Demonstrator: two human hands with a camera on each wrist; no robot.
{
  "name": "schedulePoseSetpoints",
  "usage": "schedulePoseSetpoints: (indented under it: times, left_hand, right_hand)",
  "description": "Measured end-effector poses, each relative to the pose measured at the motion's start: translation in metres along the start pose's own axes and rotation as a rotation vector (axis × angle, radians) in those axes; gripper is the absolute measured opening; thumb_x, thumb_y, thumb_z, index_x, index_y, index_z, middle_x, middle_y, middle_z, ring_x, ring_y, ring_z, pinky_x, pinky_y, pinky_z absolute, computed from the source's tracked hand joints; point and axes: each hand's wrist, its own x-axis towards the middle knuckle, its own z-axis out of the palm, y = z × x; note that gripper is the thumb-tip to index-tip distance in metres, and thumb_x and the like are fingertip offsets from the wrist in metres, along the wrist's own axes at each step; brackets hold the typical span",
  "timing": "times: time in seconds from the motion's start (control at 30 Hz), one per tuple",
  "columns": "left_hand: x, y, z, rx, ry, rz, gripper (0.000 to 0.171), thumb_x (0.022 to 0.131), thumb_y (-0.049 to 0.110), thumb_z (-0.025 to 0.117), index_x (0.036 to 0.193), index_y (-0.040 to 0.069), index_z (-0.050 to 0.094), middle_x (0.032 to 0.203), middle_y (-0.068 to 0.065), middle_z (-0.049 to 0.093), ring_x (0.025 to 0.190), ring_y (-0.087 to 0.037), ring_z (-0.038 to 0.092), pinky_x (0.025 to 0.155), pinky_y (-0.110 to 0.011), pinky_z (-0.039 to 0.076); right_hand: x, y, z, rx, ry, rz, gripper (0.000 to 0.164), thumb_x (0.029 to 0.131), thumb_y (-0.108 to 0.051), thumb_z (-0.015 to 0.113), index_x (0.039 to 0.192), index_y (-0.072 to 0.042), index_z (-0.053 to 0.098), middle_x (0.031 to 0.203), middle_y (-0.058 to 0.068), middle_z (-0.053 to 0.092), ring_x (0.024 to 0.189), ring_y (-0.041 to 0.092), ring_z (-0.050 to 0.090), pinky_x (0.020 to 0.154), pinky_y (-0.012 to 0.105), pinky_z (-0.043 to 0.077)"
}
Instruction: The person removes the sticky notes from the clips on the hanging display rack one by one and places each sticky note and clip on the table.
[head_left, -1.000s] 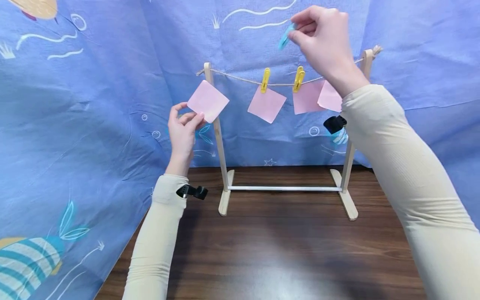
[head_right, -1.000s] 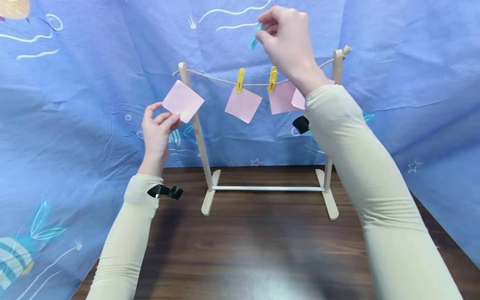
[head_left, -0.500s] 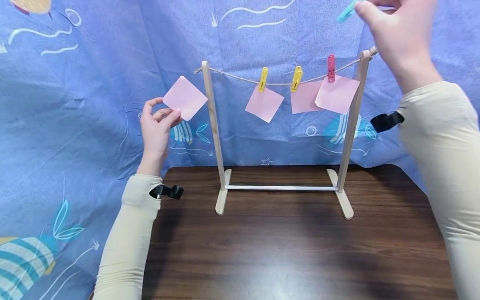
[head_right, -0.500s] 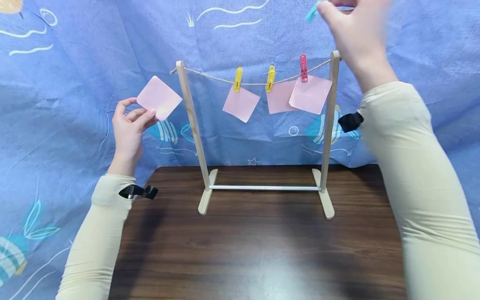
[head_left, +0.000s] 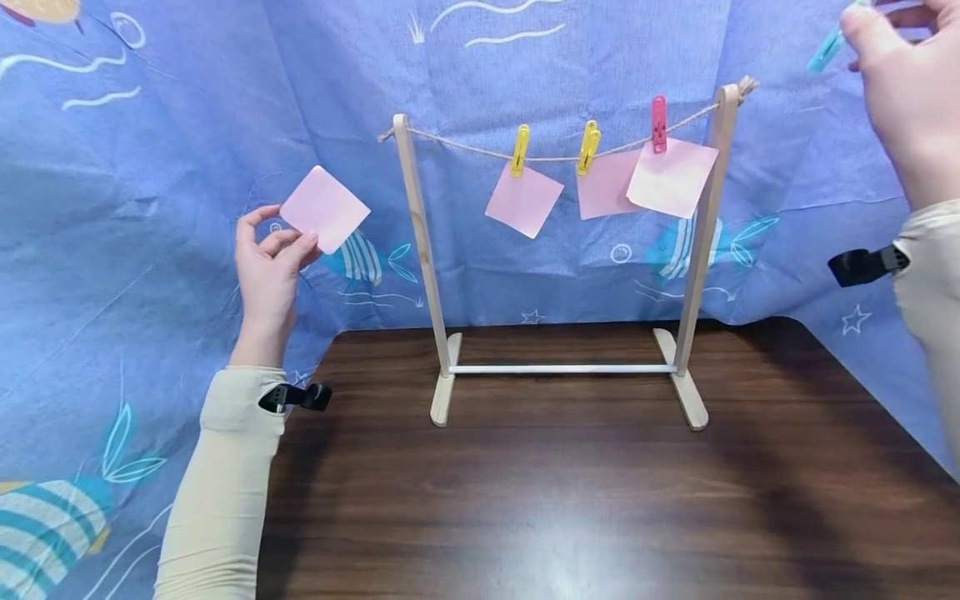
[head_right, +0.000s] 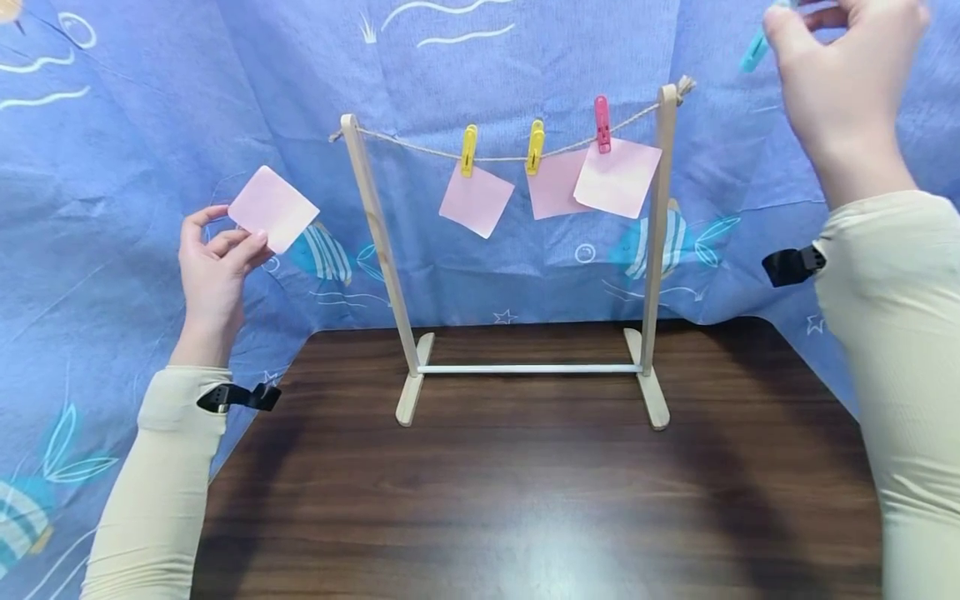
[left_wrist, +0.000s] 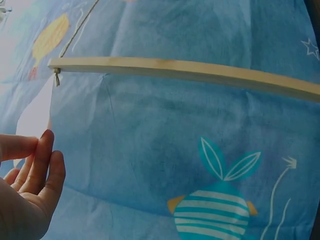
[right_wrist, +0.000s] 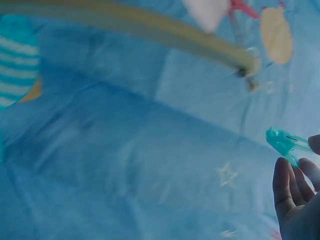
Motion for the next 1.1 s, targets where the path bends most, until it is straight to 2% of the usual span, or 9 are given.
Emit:
schedulePoseSetpoints:
  times: [0.1,0.23,0.4,0.57,0.77,0.87,0.97,1.03,1.1]
  left_hand:
    - [-0.001,-0.002,-0.003,0.034,0.003,-0.011,0.048,0.086,-0.004,0.076,0.125,0.011,0.051,0.080,-0.006,0.068,0.079,-0.018,0.070,0.077,-0.023,0.060]
    - [-0.003,-0.010,-0.016,0.037,0.027,-0.031,0.044,0.087,-0.007,0.074,0.121,0.010,0.052,0.077,-0.005,0.067,0.074,-0.016,0.069,0.075,-0.023,0.060]
    - [-0.004,-0.029,-0.025,0.035,0.054,-0.059,0.041,0.087,-0.015,0.068,0.118,0.009,0.053,0.073,-0.003,0.065,0.068,-0.013,0.067,0.071,-0.022,0.061]
    - [-0.006,-0.048,-0.026,0.125,0.040,-0.078,0.041,0.089,-0.014,0.066,0.122,0.006,0.051,0.072,0.002,0.064,0.068,-0.009,0.066,0.071,-0.021,0.060]
    - [-0.009,-0.068,-0.033,0.212,0.019,-0.129,0.045,0.091,-0.010,0.067,0.129,0.002,0.047,0.075,0.004,0.065,0.069,-0.008,0.067,0.072,-0.019,0.059]
    - [-0.011,-0.077,-0.040,0.252,0.018,-0.170,0.047,0.091,-0.009,0.067,0.132,0.002,0.046,0.076,0.004,0.065,0.070,-0.008,0.067,0.072,-0.019,0.059]
    - [-0.015,-0.089,-0.048,0.299,0.018,-0.218,0.049,0.092,-0.008,0.066,0.135,0.001,0.045,0.076,0.005,0.064,0.070,-0.007,0.066,0.072,-0.018,0.059]
    - [-0.022,-0.091,-0.051,0.336,0.006,-0.248,0.050,0.092,-0.008,0.066,0.136,-0.002,0.043,0.076,0.005,0.064,0.069,-0.006,0.066,0.071,-0.017,0.058]
    - [-0.028,-0.094,-0.054,0.373,-0.013,-0.273,0.051,0.092,-0.008,0.065,0.138,-0.005,0.042,0.077,0.004,0.066,0.067,-0.005,0.066,0.069,-0.016,0.057]
  right_hand:
    - [-0.006,0.018,-0.003,-0.111,0.003,-0.029,0.033,0.099,-0.031,0.064,0.132,-0.032,0.066,0.108,-0.026,0.053,0.084,-0.015,0.050,0.076,0.006,0.041]
    - [-0.010,0.049,0.002,-0.231,0.012,-0.093,0.039,0.097,-0.033,0.063,0.135,-0.027,0.065,0.107,-0.032,0.050,0.091,-0.019,0.045,0.090,0.007,0.039]
    - [-0.015,0.095,0.001,-0.299,-0.025,-0.096,0.044,0.094,-0.035,0.062,0.135,-0.020,0.065,0.108,-0.030,0.053,0.081,-0.023,0.042,0.081,0.004,0.035]
    - [-0.031,0.128,-0.012,-0.317,-0.116,0.018,0.049,0.097,-0.038,0.060,0.143,-0.022,0.058,0.135,-0.017,0.055,0.083,-0.025,0.042,0.073,0.002,0.032]
    - [-0.049,0.163,-0.017,-0.234,-0.136,0.069,0.047,0.097,-0.033,0.064,0.142,-0.018,0.059,0.112,-0.028,0.056,0.072,-0.026,0.047,0.063,-0.002,0.036]
    - [-0.058,0.181,-0.015,-0.321,-0.124,0.058,0.051,0.099,-0.039,0.060,0.143,-0.013,0.058,0.117,-0.026,0.061,0.075,-0.028,0.039,0.087,0.004,0.036]
    - [-0.071,0.201,-0.014,-0.387,-0.125,0.047,0.055,0.100,-0.043,0.056,0.143,-0.009,0.057,0.112,-0.033,0.055,0.077,-0.029,0.033,0.114,0.025,0.023]
    - [-0.078,0.215,-0.015,-0.370,-0.131,0.034,0.054,0.100,-0.040,0.058,0.140,-0.004,0.057,0.093,-0.045,0.048,0.077,-0.029,0.032,0.122,0.038,0.010]
    - [-0.085,0.226,-0.016,-0.368,-0.135,0.048,0.054,0.100,-0.039,0.057,0.139,-0.001,0.058,0.089,-0.047,0.045,0.077,-0.029,0.033,0.123,0.040,0.008]
